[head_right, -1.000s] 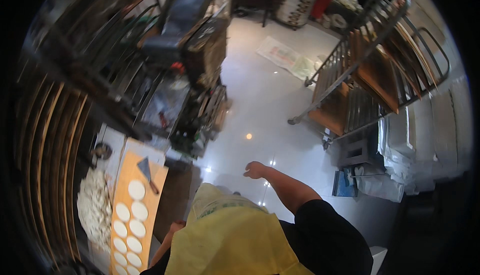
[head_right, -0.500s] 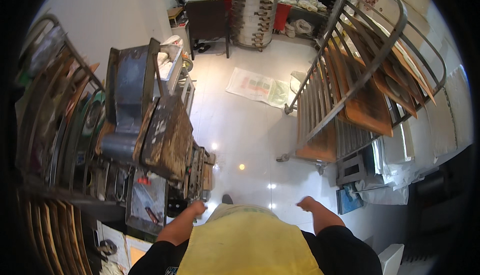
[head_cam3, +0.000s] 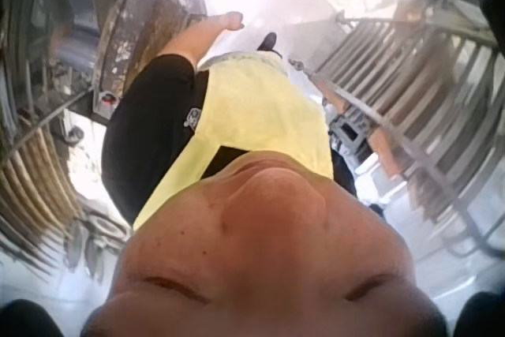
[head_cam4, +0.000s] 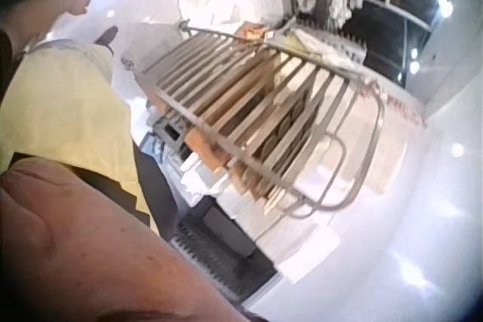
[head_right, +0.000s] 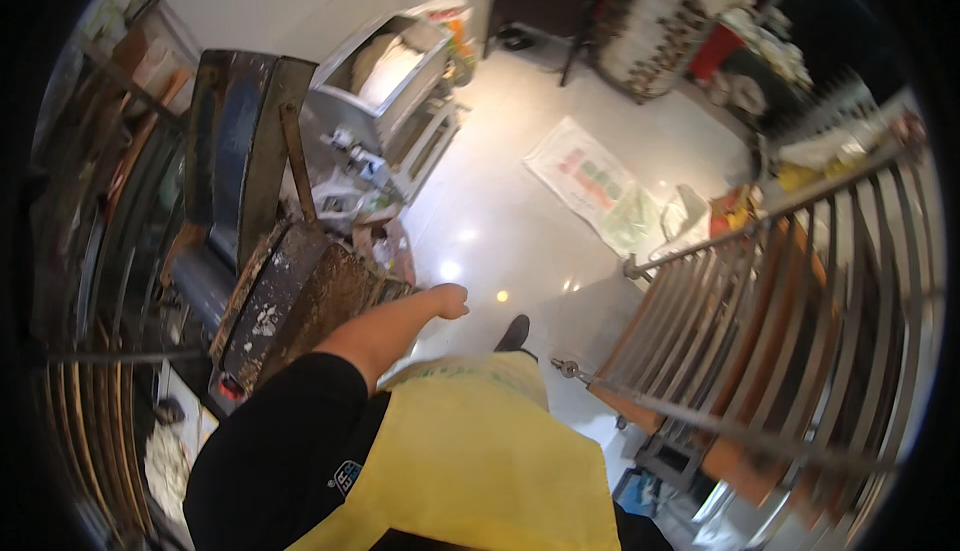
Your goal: The person places round dough discs onto a hot griddle using a metal spatula. They arrange the discs in a circular pattern on the cooking surface and then cover the griddle with a lid. The person repeats this process with a second batch of dough discs.
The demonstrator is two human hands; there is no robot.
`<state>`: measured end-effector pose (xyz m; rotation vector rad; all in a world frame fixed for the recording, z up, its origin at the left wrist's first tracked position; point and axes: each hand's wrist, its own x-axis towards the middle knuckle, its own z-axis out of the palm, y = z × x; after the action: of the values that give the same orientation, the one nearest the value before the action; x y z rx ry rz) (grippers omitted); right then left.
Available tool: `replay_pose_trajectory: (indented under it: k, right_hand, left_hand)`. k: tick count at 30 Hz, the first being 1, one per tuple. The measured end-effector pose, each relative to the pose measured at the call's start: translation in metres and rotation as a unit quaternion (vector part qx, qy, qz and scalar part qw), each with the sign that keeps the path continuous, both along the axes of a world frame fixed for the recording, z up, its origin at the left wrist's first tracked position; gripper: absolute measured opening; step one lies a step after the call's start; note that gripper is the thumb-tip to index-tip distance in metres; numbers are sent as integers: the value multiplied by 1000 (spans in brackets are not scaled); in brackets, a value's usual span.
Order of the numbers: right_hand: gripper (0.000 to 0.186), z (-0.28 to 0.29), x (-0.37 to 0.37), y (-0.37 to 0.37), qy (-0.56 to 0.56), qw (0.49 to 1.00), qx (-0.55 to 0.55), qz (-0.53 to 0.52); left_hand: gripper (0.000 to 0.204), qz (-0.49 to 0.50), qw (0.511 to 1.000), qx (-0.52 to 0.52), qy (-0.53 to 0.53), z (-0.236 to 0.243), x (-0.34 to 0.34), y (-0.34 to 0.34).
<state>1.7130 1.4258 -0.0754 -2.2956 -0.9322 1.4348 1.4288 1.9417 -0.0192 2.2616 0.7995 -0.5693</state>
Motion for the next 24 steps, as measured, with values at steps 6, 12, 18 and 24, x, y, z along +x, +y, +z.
replay_pose_trajectory:
  k: [6,12,18,24]
  right_hand:
    - [26,47,193,218,53,996,-1,-77]
    - [22,80,330,407,111,936,76,-326]
    - [23,52,307,519,102,962,15,-254]
    - [17,6,254,571,194,968,-161,-12]
  left_hand:
    - [47,12,996,-42,78,2,35,66]
    - [52,196,980,-27,34,-12,56,170]
    - [58,269,954,-84,100,-72,39,259]
    - [54,292,935,-132,149,-101,11,368]
